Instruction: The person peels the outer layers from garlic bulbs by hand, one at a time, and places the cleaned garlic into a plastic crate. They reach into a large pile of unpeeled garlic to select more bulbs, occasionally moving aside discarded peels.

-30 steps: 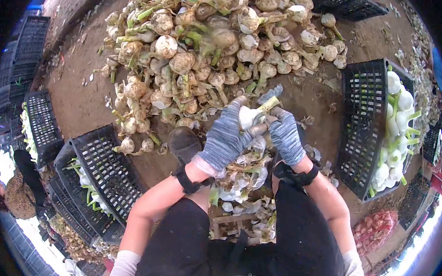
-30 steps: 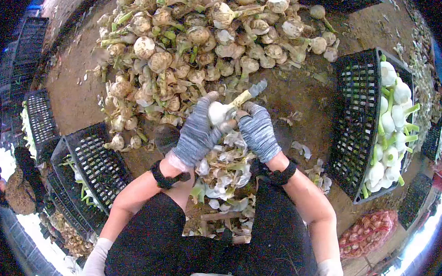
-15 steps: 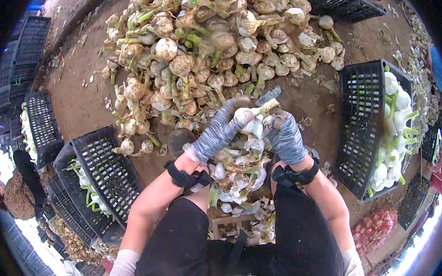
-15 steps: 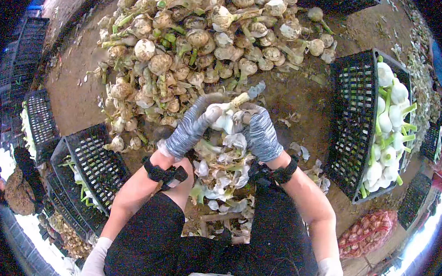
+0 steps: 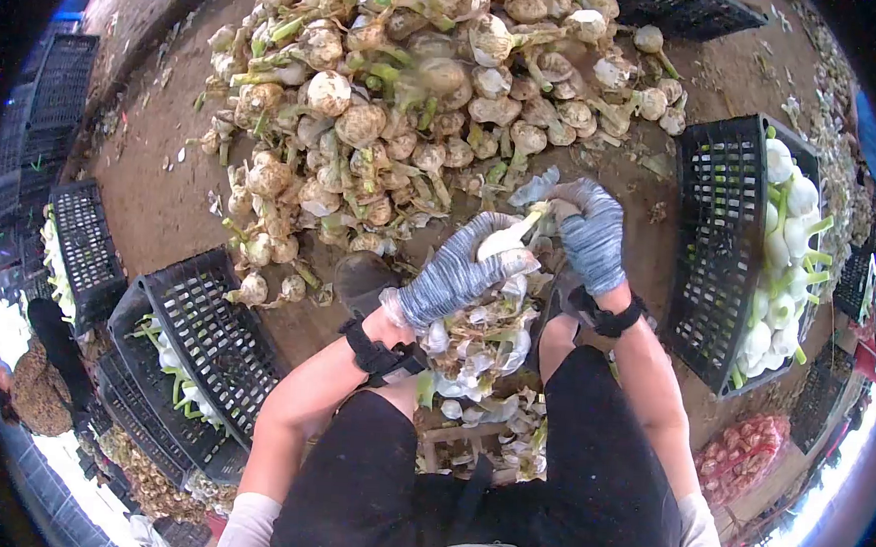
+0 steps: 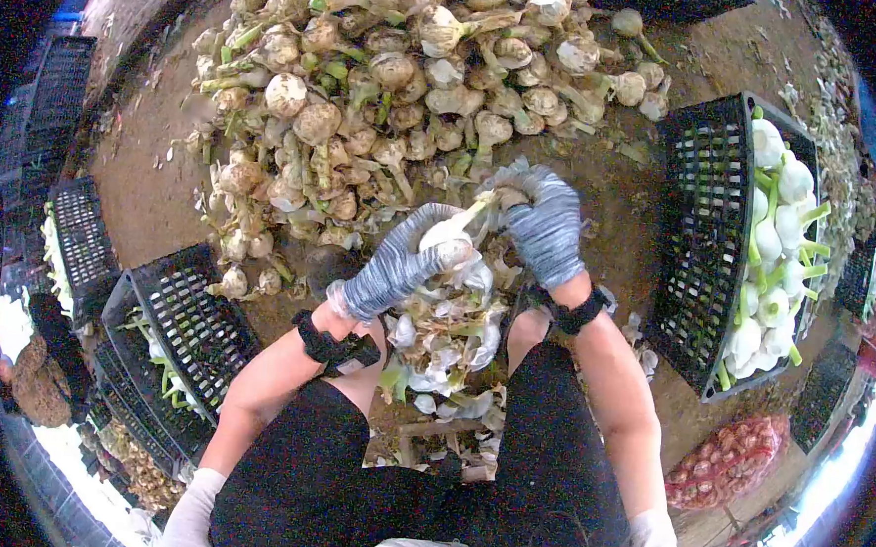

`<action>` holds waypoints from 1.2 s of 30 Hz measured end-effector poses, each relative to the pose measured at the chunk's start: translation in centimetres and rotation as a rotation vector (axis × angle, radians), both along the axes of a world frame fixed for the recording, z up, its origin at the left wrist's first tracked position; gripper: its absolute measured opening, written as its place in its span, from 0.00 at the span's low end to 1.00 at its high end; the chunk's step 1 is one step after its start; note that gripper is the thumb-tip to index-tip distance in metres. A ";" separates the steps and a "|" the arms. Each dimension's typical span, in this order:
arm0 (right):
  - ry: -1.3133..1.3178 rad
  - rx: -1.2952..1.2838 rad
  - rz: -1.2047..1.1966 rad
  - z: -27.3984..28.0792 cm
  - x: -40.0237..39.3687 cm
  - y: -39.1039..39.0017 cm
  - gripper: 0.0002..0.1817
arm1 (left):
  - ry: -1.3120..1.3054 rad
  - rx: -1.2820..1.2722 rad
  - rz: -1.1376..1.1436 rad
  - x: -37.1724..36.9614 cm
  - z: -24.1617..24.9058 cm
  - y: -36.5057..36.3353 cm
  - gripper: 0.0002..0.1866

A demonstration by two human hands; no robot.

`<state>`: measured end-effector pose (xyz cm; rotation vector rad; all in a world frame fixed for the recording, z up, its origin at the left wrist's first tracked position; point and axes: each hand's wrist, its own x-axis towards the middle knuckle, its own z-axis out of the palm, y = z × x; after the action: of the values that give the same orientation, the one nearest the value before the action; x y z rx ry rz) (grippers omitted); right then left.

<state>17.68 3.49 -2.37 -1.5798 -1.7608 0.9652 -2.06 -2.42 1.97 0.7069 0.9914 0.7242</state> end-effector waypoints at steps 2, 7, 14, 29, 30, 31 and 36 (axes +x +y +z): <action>0.105 -0.090 -0.199 -1.0 1.4 0.9 0.09 | -0.096 0.094 -0.019 -0.5 -0.1 -0.5 0.26; -0.140 -0.251 -0.021 -1.8 4.8 0.8 0.23 | -0.033 0.032 0.034 -2.5 0.4 -0.1 0.29; 0.423 -0.307 0.190 6.8 -3.4 -3.1 0.24 | -0.293 -0.057 0.257 -1.0 -0.1 0.2 0.30; 0.989 -0.738 -0.155 5.4 -2.1 -2.0 0.09 | -0.152 0.018 0.267 -1.4 -1.1 0.6 0.23; 0.726 -0.651 -0.125 3.5 -1.5 -1.9 0.10 | -0.038 0.074 0.280 -1.5 -1.5 0.5 0.20; 0.727 -0.652 -0.125 3.8 -1.7 -1.9 0.10 | 0.074 0.131 0.293 -1.5 -1.5 0.5 0.18; 1.034 -0.735 -0.089 4.4 -1.0 -1.4 0.10 | 0.102 0.195 0.241 -2.4 -1.8 0.2 0.20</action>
<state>16.69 2.06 2.05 -1.1024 -0.6246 2.0369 -4.50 -2.17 0.19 0.8077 1.1209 1.0131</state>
